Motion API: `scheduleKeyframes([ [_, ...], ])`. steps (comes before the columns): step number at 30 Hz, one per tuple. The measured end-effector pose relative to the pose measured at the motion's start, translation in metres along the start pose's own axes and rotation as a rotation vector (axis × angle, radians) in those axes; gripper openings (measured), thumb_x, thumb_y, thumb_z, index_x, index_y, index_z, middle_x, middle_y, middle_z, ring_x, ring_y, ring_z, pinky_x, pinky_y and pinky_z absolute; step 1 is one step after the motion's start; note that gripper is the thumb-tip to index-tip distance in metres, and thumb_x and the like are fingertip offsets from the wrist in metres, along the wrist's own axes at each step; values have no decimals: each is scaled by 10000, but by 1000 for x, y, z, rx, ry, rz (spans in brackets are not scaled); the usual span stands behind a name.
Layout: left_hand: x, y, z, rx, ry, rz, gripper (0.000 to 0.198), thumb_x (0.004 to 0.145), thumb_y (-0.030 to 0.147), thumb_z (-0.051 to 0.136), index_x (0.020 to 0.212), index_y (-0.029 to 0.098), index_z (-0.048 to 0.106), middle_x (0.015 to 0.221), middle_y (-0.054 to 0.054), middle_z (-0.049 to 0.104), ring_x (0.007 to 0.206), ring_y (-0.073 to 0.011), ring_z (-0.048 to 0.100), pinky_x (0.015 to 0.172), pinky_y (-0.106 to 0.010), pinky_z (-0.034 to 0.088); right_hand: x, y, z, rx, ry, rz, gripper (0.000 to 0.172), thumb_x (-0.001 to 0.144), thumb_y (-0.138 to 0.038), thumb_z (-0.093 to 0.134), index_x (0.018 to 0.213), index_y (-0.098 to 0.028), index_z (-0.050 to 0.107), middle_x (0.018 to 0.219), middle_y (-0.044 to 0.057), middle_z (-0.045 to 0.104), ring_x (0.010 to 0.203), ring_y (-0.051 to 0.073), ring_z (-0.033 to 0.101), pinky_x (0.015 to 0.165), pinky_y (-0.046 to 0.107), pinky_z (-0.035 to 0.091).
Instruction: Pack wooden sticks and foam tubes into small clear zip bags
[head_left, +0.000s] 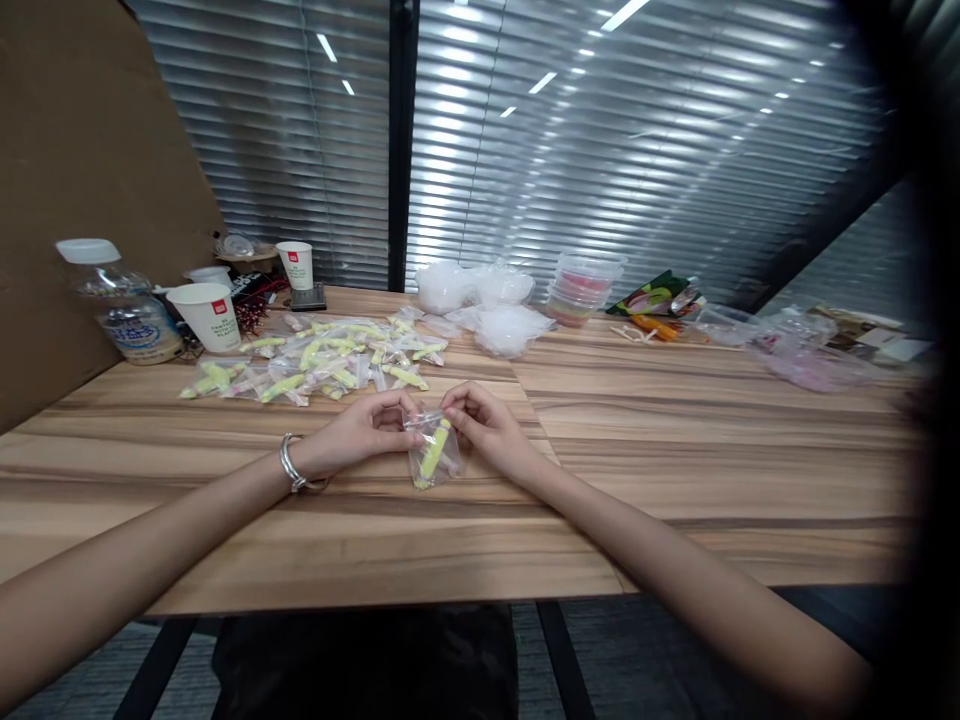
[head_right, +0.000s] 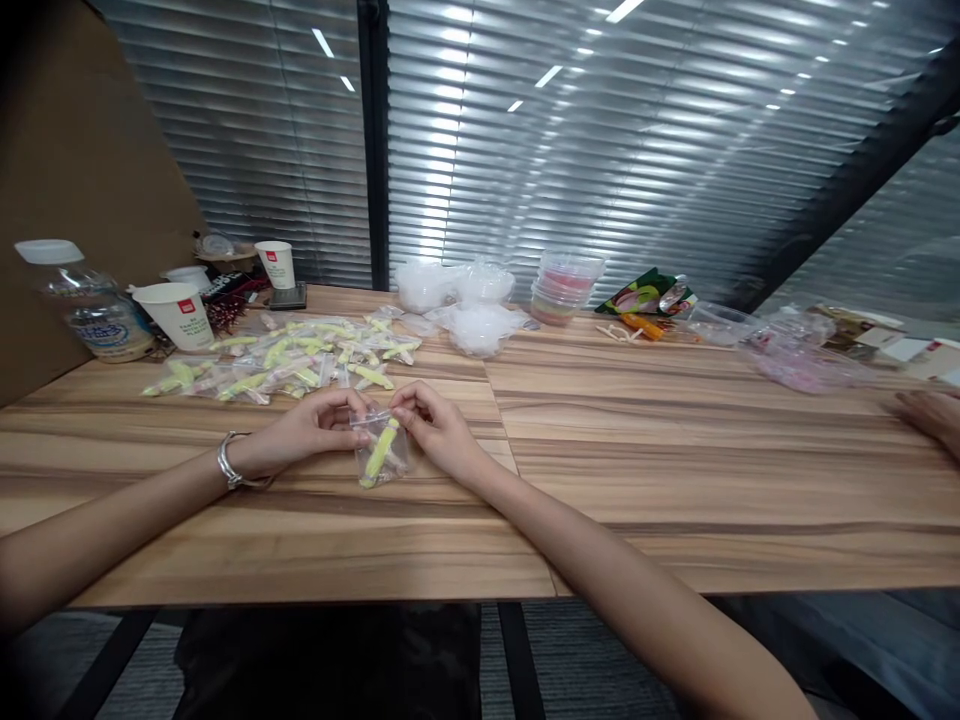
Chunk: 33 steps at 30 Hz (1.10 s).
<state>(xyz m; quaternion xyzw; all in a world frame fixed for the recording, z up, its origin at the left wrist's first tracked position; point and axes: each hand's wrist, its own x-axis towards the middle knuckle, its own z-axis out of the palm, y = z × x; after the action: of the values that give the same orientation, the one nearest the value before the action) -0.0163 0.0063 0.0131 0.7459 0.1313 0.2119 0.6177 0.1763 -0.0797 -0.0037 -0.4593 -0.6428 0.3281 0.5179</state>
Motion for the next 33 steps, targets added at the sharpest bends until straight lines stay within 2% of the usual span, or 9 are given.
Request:
scheduleKeyframes([
  [3, 0, 0, 1, 20, -12, -4, 211, 725, 215, 716, 790, 142, 529, 836, 8, 531, 813, -114, 535, 780, -269, 454, -1, 0, 0, 6, -7, 32, 120, 889, -312, 521, 913, -195, 527, 795, -6, 511, 611, 93, 429, 558, 213, 360],
  [10, -3, 1, -2, 31, -127, -59, 214, 749, 227, 697, 884, 151, 549, 930, -26, 576, 872, -141, 556, 790, -296, 458, -1, 4, -1, -39, 54, -33, 80, 869, -262, 543, 851, -184, 535, 817, 9, 533, 740, 120, 493, 668, 232, 392],
  [16, -3, 0, -5, 109, -116, -21, 161, 758, 230, 691, 839, 139, 585, 1021, -55, 582, 987, -172, 544, 861, -307, 432, 0, 2, 0, -22, 51, -25, 81, 863, -262, 549, 845, -184, 534, 807, 6, 530, 734, 120, 495, 675, 238, 394],
  [27, -2, 5, -6, 266, -126, 28, 122, 814, 253, 628, 813, 139, 585, 1064, -68, 585, 1076, -204, 511, 880, -302, 414, -1, -2, 0, -8, 36, -19, 82, 867, -263, 550, 856, -182, 539, 798, 3, 526, 723, 116, 492, 657, 234, 390],
  [33, -3, 7, -5, 306, -136, 39, 135, 831, 274, 605, 821, 141, 581, 1001, -58, 592, 1028, -196, 524, 868, -301, 417, -2, -1, 0, -22, 40, -2, 91, 869, -276, 548, 863, -186, 533, 828, 5, 533, 696, 106, 473, 620, 223, 376],
])
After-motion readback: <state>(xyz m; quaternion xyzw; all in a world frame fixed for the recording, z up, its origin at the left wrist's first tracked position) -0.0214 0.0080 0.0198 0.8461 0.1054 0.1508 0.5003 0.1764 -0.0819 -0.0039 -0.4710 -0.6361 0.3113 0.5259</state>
